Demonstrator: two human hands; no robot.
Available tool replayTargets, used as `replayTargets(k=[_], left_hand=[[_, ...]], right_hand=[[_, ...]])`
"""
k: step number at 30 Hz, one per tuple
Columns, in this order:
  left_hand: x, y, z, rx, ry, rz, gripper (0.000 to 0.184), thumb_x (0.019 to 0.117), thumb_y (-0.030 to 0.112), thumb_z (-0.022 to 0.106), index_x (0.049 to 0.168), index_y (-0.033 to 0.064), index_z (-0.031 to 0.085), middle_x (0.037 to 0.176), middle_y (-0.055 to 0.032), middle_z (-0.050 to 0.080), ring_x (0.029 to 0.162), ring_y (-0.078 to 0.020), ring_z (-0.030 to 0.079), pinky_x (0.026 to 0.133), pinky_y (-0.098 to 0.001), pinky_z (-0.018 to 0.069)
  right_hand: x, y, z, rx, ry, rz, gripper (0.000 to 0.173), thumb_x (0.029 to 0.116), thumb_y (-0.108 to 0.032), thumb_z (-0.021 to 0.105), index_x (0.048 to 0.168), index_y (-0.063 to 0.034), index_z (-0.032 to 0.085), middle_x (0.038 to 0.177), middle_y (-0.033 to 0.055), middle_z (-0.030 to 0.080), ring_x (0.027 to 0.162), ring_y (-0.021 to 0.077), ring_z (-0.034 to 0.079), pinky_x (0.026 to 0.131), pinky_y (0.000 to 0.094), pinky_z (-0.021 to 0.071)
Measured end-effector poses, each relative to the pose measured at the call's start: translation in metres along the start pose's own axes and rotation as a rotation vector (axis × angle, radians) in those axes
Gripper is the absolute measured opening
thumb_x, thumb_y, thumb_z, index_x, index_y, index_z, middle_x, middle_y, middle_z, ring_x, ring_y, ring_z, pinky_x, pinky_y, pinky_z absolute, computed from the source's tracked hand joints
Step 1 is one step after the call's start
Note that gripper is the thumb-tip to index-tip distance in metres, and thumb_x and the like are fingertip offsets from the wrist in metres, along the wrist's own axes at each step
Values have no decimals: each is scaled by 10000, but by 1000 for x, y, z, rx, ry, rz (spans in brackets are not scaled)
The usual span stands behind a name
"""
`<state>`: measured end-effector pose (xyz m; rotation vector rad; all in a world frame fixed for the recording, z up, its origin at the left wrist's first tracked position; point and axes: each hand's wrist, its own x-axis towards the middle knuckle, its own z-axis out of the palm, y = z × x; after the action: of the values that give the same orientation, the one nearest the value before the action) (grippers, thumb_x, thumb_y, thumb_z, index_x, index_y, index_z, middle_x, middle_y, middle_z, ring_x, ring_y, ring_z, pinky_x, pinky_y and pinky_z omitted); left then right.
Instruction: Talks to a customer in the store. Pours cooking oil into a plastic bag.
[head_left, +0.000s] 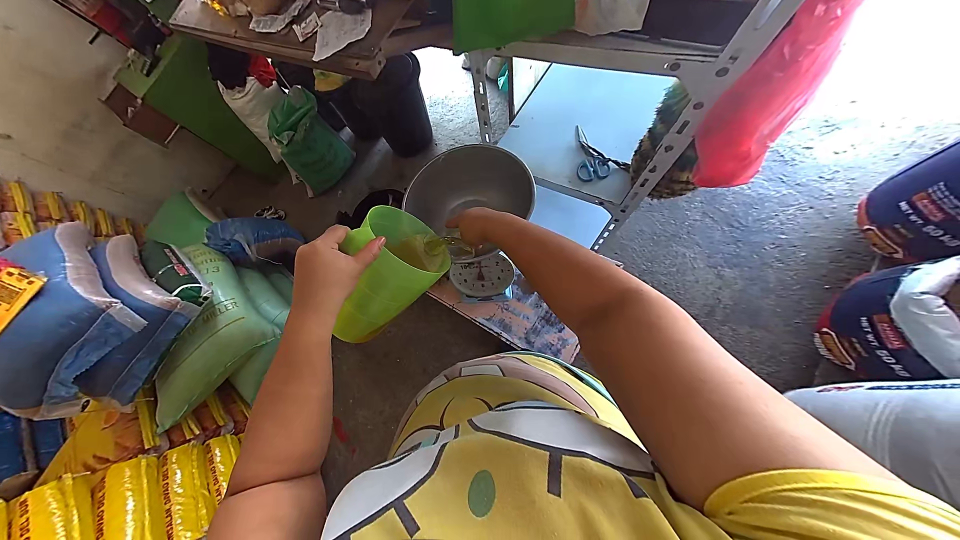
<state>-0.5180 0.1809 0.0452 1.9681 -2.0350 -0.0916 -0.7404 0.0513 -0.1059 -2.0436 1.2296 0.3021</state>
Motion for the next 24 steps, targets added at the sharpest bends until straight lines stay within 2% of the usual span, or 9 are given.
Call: replayTargets(k=[8, 13, 19, 24], left_hand=[[-1, 5, -5, -18, -13, -22, 506, 923, 463, 751, 1044, -26, 705, 911, -216, 705, 848, -360, 694, 784, -605, 540], [-2, 5, -3, -10, -1, -10, 510, 920, 472, 751, 1038, -23, 708, 909, -210, 709, 844, -355, 698, 783, -600, 543], [-2, 7, -2, -4, -5, -14, 517, 916, 477, 754, 1042, -22, 708, 923, -214, 711, 855, -354, 700, 792, -596, 542], [-3, 10, -1, -4, -3, -17, 511, 912, 473, 760, 1043, -18, 709, 917, -207, 710, 848, -350, 696, 787, -591, 542]], right_hand=[[-7, 0, 1, -9, 19, -7, 641, 978, -39, 569, 1588, -143, 400, 1346, 261, 616, 1194, 442, 624, 964, 625, 499], [-5, 8, 4, -10, 39, -15, 654, 963, -37, 581, 1584, -150, 412, 1336, 247, 629, 1186, 431, 632, 957, 626, 502], [-2, 13, 8, -29, 39, -36, 637, 971, -37, 576, 1580, -122, 412, 1395, 242, 596, 1240, 435, 603, 984, 626, 492], [-5, 12, 8, -19, 31, -17, 659, 964, -24, 573, 1589, -145, 403, 1418, 252, 577, 1269, 447, 583, 994, 640, 482]])
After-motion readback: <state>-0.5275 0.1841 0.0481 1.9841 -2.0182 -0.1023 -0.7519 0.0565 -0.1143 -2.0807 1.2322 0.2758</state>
